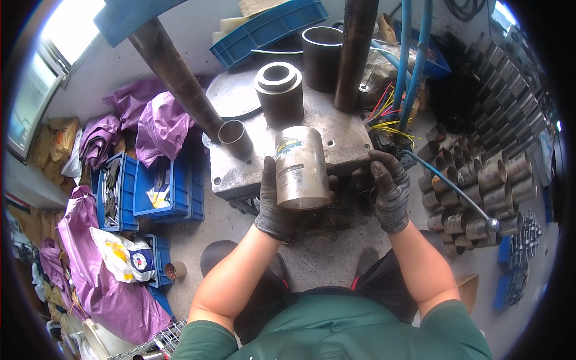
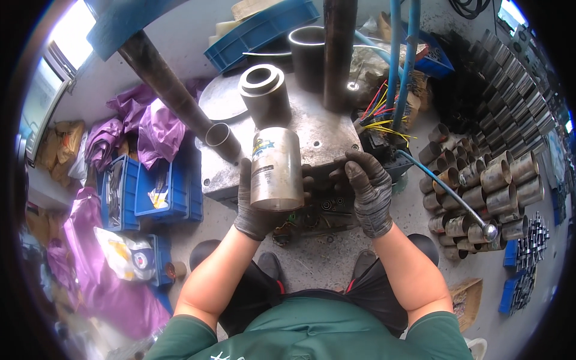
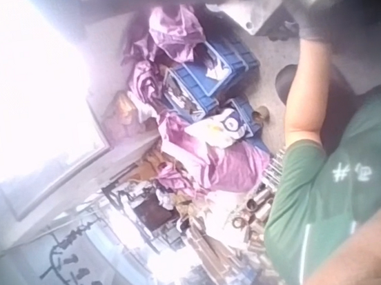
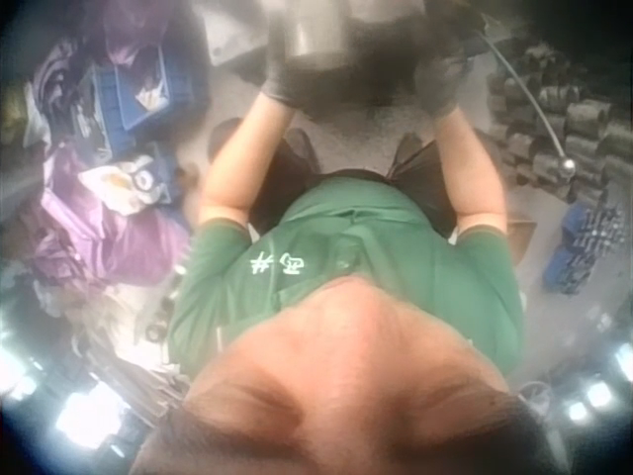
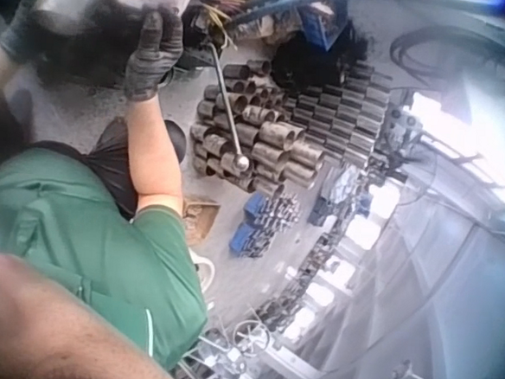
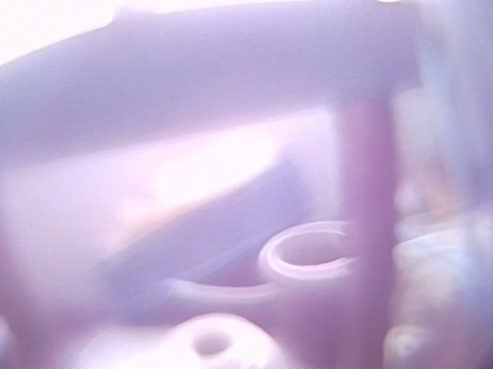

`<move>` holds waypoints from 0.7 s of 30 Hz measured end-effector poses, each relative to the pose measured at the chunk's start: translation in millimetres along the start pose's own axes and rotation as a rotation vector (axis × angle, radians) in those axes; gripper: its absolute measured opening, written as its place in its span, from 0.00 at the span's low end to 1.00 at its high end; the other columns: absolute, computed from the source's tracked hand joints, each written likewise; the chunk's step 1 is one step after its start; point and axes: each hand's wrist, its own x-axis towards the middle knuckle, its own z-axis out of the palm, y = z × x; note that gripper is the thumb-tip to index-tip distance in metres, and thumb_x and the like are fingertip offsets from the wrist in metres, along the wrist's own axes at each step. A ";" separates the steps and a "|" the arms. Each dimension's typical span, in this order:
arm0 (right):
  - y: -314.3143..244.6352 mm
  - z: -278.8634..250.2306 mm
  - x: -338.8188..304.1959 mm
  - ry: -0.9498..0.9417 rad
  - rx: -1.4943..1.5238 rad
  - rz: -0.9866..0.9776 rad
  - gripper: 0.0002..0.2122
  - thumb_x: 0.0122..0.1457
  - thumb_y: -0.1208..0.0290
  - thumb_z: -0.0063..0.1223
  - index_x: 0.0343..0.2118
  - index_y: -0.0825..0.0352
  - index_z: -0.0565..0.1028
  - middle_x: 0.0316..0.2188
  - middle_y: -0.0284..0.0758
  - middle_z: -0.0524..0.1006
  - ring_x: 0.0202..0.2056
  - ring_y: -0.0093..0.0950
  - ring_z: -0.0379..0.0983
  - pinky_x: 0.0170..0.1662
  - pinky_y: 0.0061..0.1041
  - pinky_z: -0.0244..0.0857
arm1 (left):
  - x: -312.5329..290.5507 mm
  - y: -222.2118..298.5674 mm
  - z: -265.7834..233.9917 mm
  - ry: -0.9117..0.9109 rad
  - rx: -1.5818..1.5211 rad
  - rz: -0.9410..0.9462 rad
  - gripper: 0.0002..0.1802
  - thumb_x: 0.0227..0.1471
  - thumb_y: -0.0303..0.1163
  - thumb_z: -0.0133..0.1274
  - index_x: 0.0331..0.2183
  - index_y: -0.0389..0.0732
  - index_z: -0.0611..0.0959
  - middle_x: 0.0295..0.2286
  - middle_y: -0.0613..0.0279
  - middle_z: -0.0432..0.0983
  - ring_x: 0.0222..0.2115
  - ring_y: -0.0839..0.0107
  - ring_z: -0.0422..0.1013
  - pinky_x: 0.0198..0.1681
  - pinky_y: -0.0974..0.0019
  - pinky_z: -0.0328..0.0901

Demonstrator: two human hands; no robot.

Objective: The person assembles motor stators into metal housings by manually inserting them and then using a hydraulic press to seat them firmly.

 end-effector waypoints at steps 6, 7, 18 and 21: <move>1.9 0.2 1.0 0.016 -0.006 -0.002 0.11 0.69 0.73 0.60 0.52 0.68 0.78 0.43 0.36 0.84 0.42 0.25 0.81 0.51 0.26 0.76 | -8.2 0.3 13.5 -0.072 -0.040 -0.028 0.66 0.50 0.79 0.56 0.69 0.35 0.59 0.60 0.35 0.67 0.61 0.34 0.67 0.62 0.32 0.67; 2.1 0.2 0.4 0.009 -0.018 -0.011 0.12 0.69 0.74 0.60 0.52 0.68 0.78 0.43 0.36 0.84 0.42 0.25 0.81 0.51 0.26 0.76 | -10.2 -2.7 17.6 -0.008 0.182 0.036 0.65 0.48 0.74 0.62 0.69 0.35 0.60 0.60 0.38 0.69 0.61 0.42 0.69 0.63 0.38 0.69; -7.8 3.1 -0.9 -0.069 0.003 0.030 0.11 0.70 0.73 0.59 0.52 0.69 0.78 0.43 0.36 0.85 0.43 0.23 0.81 0.52 0.25 0.76 | -7.9 -20.0 15.8 0.047 1.513 0.470 0.72 0.30 0.31 0.83 0.70 0.43 0.56 0.65 0.52 0.63 0.65 0.60 0.64 0.69 0.52 0.62; -10.2 1.3 -2.7 -0.081 -0.058 0.028 0.12 0.70 0.71 0.60 0.52 0.69 0.79 0.42 0.35 0.85 0.43 0.22 0.81 0.52 0.24 0.75 | -2.5 -22.5 7.3 0.011 1.634 0.589 0.70 0.31 0.32 0.83 0.70 0.41 0.57 0.63 0.51 0.66 0.64 0.59 0.66 0.67 0.53 0.63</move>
